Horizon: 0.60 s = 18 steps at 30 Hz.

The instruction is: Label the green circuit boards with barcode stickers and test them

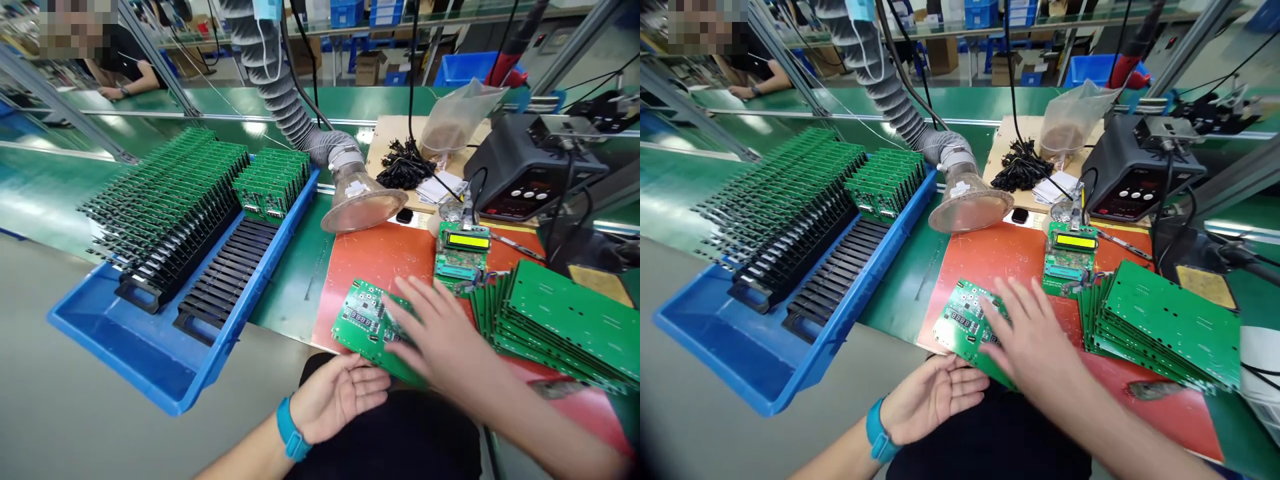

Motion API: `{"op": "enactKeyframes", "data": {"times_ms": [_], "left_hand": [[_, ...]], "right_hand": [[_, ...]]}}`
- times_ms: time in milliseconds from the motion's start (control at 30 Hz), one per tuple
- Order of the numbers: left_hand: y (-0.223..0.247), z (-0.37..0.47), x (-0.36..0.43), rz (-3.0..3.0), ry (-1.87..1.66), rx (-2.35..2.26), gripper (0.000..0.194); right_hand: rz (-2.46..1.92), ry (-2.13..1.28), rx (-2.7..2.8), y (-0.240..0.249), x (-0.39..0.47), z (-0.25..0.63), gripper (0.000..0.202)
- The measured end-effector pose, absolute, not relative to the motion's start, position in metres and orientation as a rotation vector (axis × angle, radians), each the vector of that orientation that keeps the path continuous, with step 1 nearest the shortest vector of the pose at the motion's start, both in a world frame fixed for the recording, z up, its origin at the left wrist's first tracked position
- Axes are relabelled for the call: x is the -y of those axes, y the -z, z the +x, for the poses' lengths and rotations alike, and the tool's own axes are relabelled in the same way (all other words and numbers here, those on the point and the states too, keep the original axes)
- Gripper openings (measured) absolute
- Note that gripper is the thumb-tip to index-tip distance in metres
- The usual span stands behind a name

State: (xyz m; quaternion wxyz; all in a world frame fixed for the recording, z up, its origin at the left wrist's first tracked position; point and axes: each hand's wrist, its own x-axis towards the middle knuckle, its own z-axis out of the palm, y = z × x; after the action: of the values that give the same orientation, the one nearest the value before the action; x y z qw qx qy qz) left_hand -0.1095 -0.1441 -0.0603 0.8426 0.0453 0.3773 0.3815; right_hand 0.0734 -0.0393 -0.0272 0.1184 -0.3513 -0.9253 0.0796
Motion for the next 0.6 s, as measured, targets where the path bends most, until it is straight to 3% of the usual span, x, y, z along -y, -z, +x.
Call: {"op": "enactKeyframes", "data": {"times_ms": [200,300,400,600], "left_hand": [[0.067,-0.150,0.138,0.895,-0.758,-1.458,0.049],[0.073,-0.163,0.125,1.466,-0.933,-1.646,0.085],[0.082,-0.160,0.109,1.805,-0.900,-1.420,0.114],[0.086,-0.132,0.107,1.814,-0.888,-1.527,0.096]], "right_hand": [[-0.948,-0.013,2.717,0.038,0.087,0.079,0.033],[-0.806,0.005,2.754,0.025,0.080,0.086,0.037],[-0.754,0.021,2.717,0.001,0.068,0.098,0.041],[-1.232,-0.389,2.405,-0.014,0.033,0.108,0.026]]}}
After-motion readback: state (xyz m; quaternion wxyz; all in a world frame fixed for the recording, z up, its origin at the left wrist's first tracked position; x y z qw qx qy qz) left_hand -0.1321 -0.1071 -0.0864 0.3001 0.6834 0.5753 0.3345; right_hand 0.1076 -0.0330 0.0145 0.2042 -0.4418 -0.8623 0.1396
